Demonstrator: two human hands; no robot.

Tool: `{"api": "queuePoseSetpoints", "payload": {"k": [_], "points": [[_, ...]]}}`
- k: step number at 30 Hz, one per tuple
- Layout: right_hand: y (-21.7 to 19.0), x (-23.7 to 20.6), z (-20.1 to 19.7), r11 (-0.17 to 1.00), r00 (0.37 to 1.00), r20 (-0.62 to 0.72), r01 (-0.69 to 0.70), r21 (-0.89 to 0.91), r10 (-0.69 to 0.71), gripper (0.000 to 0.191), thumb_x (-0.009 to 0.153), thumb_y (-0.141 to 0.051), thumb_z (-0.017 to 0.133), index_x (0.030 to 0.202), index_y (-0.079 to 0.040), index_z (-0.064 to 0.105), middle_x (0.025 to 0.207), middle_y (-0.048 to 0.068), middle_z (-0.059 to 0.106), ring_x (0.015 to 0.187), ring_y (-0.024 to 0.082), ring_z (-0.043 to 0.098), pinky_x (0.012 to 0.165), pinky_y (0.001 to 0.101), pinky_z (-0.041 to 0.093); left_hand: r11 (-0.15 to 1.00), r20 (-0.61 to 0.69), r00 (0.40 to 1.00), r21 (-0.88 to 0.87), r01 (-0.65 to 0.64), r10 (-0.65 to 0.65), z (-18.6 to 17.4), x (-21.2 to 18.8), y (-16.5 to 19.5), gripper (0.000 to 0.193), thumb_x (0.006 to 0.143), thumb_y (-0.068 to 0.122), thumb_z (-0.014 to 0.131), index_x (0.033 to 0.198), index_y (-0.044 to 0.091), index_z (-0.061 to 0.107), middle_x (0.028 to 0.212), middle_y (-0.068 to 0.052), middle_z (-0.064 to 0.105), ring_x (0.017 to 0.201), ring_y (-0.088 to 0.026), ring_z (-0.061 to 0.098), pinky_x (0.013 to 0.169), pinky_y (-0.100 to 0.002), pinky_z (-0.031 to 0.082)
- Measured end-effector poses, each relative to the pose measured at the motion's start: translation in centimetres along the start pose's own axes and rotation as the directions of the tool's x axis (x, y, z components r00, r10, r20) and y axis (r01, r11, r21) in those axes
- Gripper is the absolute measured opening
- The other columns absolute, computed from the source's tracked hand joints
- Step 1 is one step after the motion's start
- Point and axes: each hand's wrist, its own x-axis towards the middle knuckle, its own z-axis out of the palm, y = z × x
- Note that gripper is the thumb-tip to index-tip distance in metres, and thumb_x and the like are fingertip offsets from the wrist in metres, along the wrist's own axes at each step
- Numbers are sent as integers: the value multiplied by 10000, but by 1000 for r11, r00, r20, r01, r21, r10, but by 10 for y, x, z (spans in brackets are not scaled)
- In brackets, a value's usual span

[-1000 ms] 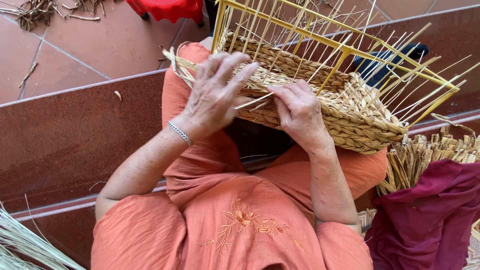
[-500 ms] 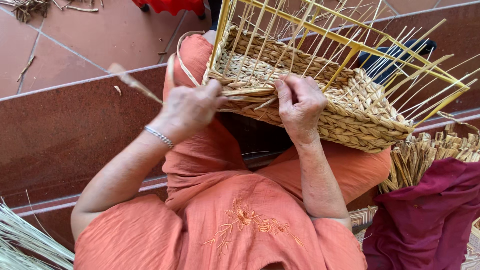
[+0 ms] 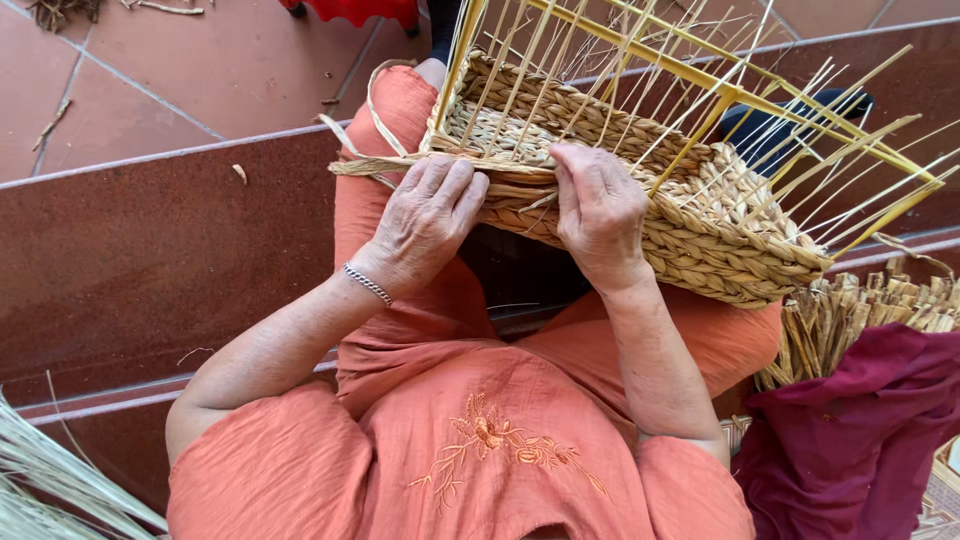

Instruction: The person sits on the floor and weaves dried palm leaves into a rectangular basket frame. They repeatedly thread and pull the leaves through the vertical ribs, tightening the weave and adjusting the basket's position on their lap.

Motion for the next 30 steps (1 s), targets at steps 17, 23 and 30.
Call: {"api": "queuePoseSetpoints", "payload": {"k": [17, 23, 30], "points": [[-2, -1, -18, 994, 989, 101, 102, 43, -106, 342, 866, -16, 813, 1182, -12, 682, 1112, 125, 707, 958, 311, 660, 848, 412, 553, 998, -71, 997, 53, 25, -21, -61, 54, -5, 262, 1022, 358, 743, 986, 129, 622, 884, -16, 570, 834, -198, 560, 764, -389, 439], [1, -4, -1, 972, 989, -26, -141, 187, 148, 138, 953, 10, 756, 1053, -16, 664, 1005, 125, 705, 936, 296, 682, 841, 391, 553, 942, -395, 891, 323, -94, 224, -98, 57, 8, 192, 918, 253, 729, 1035, 128, 641, 992, -47, 567, 899, -216, 538, 790, -462, 404], [0, -2, -12, 935, 976, 61, -216, 282, 208, 150, 943, 38, 732, 1076, -11, 681, 1010, 120, 712, 944, 285, 681, 832, 377, 548, 949, 239, 960, -241, 204, -145, 13, 73, 10, 158, 987, 34, 586, 1127, 12, 656, 879, -110, 678, 698, -208, 650, 589, -348, 523]]}}
